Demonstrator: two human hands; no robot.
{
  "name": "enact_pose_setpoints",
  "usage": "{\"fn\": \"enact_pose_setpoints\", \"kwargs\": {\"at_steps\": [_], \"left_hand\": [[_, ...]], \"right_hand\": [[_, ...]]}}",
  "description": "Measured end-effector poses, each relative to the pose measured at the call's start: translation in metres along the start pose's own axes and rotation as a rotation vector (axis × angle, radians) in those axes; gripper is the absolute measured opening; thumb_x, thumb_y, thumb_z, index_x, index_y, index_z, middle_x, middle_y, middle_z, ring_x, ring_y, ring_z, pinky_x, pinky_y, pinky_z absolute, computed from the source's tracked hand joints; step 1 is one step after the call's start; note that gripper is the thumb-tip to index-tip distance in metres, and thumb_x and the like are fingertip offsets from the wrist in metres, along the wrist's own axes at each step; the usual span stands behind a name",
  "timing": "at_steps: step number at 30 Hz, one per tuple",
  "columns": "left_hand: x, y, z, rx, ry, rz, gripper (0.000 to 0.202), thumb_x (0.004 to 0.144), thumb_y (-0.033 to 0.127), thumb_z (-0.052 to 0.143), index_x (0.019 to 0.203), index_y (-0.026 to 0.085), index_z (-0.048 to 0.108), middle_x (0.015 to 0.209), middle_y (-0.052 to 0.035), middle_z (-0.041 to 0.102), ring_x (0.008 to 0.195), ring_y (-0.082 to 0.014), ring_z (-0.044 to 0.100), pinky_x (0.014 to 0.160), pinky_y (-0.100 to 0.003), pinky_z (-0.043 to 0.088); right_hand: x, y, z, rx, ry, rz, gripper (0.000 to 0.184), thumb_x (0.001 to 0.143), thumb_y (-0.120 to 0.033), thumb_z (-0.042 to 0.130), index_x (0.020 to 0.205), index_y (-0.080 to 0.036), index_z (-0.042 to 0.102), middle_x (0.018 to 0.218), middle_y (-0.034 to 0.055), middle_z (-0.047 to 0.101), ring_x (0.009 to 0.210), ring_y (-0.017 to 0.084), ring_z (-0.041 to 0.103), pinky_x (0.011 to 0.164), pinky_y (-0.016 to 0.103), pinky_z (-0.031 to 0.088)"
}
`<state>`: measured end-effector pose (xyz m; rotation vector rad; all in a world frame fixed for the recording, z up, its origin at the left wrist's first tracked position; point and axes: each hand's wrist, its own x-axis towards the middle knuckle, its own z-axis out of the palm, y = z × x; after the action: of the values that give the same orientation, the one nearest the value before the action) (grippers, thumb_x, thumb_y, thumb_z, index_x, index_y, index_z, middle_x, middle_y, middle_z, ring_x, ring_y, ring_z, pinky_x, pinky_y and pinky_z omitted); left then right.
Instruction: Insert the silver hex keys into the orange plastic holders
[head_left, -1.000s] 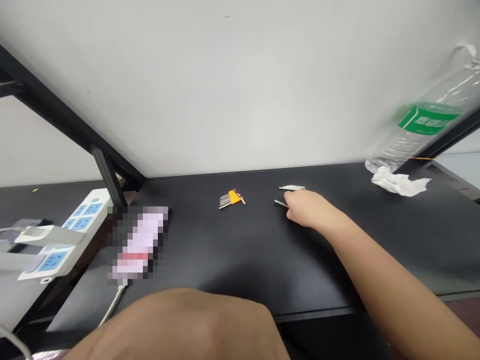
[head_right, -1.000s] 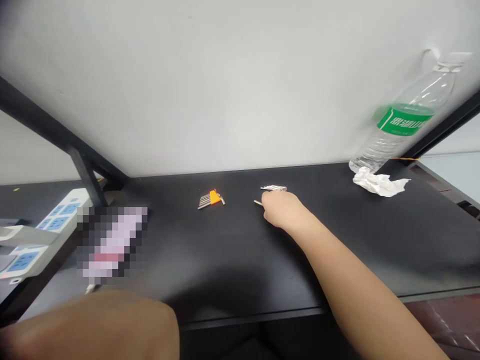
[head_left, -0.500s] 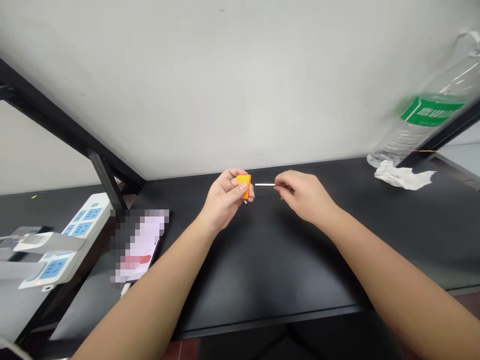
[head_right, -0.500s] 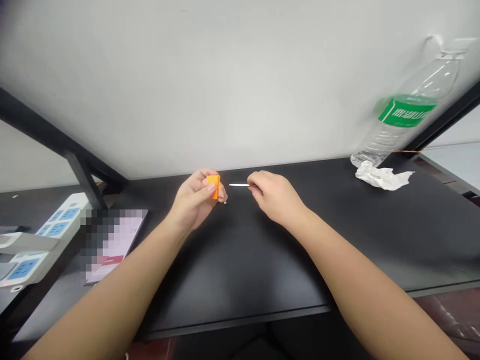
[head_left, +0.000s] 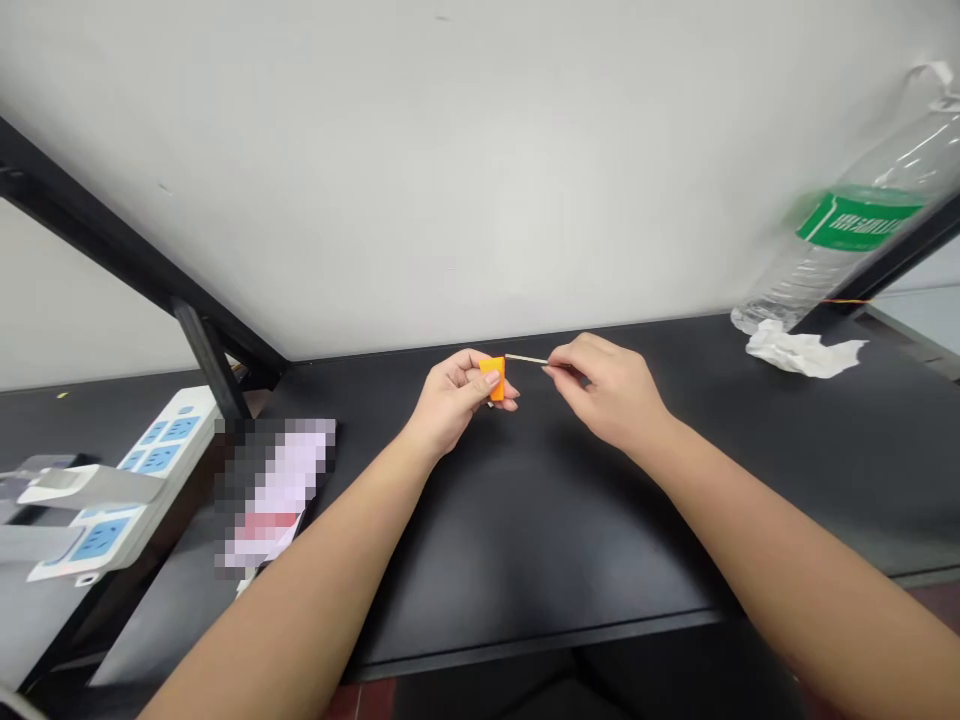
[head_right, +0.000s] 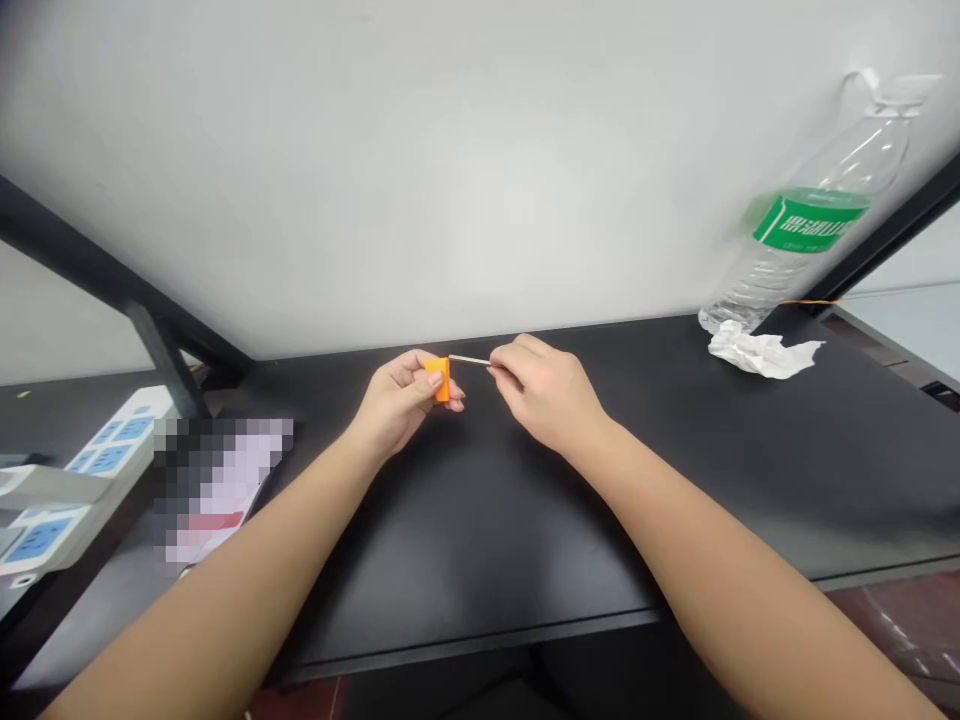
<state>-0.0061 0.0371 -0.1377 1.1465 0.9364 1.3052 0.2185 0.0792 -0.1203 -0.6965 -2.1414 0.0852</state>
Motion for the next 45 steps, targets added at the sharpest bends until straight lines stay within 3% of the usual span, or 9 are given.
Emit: {"fn": "enact_pose_setpoints", "kwargs": {"at_steps": [11,17,23,26,29,32,35,39,45], "left_hand": [[-0.001,-0.008,-0.001,0.087,-0.117,-0.09,0.035,0.086,0.041,0.078,0.09,0.013,0.057,0.082,-0.0118,0.076,0.068,-0.0202,0.074,0.063,-0.027,0.057],[-0.004,-0.014,0.007,0.151,-0.183,-0.114,0.037,0.084,0.043,0.079,0.086,0.012,0.058,0.082,-0.0107,0.076,0.067,-0.0195,0.074,0.064,-0.027,0.057],[-0.004,-0.02,0.007,0.156,-0.178,-0.093,0.037,0.082,0.044,0.081,0.089,0.012,0.063,0.082,-0.0086,0.075,0.074,-0.0191,0.074,0.073,-0.03,0.06],[-0.004,-0.019,0.009,0.168,-0.134,-0.043,0.038,0.081,0.046,0.081,0.094,0.013,0.067,0.088,-0.0088,0.076,0.081,-0.0204,0.074,0.075,-0.031,0.06],[-0.004,-0.017,0.011,0.168,-0.102,-0.031,0.039,0.079,0.045,0.082,0.093,0.013,0.066,0.084,-0.0078,0.075,0.076,-0.0187,0.073,0.073,-0.031,0.06],[-0.004,-0.017,0.01,0.189,-0.046,-0.034,0.039,0.079,0.045,0.082,0.087,0.013,0.061,0.076,-0.0063,0.073,0.064,-0.0144,0.068,0.065,-0.028,0.059],[-0.003,-0.021,0.008,0.194,0.02,-0.001,0.037,0.081,0.043,0.08,0.088,0.014,0.059,0.081,-0.0069,0.074,0.064,-0.0133,0.068,0.065,-0.028,0.059],[-0.002,-0.024,0.007,0.182,0.014,0.016,0.036,0.081,0.037,0.081,0.09,0.016,0.054,0.085,-0.0061,0.075,0.076,-0.016,0.072,0.078,-0.033,0.06],[-0.002,-0.024,0.011,0.164,-0.01,0.019,0.038,0.078,0.035,0.082,0.085,0.017,0.05,0.08,-0.0044,0.072,0.07,-0.0151,0.071,0.074,-0.031,0.057]], "right_hand": [[0.002,0.0,-0.002,-0.103,-0.104,-0.127,0.019,0.1,-0.014,0.049,0.091,-0.016,0.066,0.093,0.006,0.069,0.079,0.015,0.064,0.068,0.026,0.048],[0.0,-0.003,0.004,0.027,-0.129,-0.161,0.029,0.097,-0.008,0.046,0.12,-0.014,0.062,0.124,0.0124,0.068,0.118,0.023,0.065,0.098,0.036,0.056],[-0.008,-0.018,0.013,0.212,-0.269,-0.012,0.05,0.094,-0.012,0.047,0.143,-0.016,0.048,0.126,0.0111,0.067,0.107,0.021,0.069,0.092,0.036,0.06],[-0.01,-0.028,0.015,0.259,-0.376,-0.06,0.058,0.092,-0.011,0.046,0.15,-0.02,0.042,0.148,0.0115,0.054,0.115,0.021,0.066,0.097,0.037,0.058],[-0.01,-0.021,0.015,0.242,-0.316,-0.06,0.058,0.092,-0.015,0.051,0.149,-0.023,0.045,0.164,0.0113,0.031,0.115,0.021,0.065,0.093,0.035,0.057],[-0.006,0.01,0.013,0.158,-0.11,0.116,0.039,0.091,-0.019,0.055,0.129,-0.018,0.061,0.14,0.013,0.058,0.098,0.019,0.068,0.088,0.034,0.056],[-0.002,0.049,0.007,-0.014,-0.277,0.297,0.014,0.086,-0.019,0.059,0.095,-0.017,0.07,0.095,0.0062,0.068,0.077,0.017,0.063,0.075,0.031,0.051],[-0.001,0.074,-0.002,-0.135,-0.536,0.368,0.013,0.083,-0.017,0.06,0.086,-0.017,0.072,0.096,0.0055,0.066,0.082,0.016,0.061,0.076,0.029,0.047],[-0.007,0.075,-0.001,-0.243,-0.713,0.354,0.015,0.085,-0.017,0.059,0.093,-0.018,0.071,0.102,0.0071,0.065,0.081,0.016,0.06,0.073,0.029,0.044]]}}
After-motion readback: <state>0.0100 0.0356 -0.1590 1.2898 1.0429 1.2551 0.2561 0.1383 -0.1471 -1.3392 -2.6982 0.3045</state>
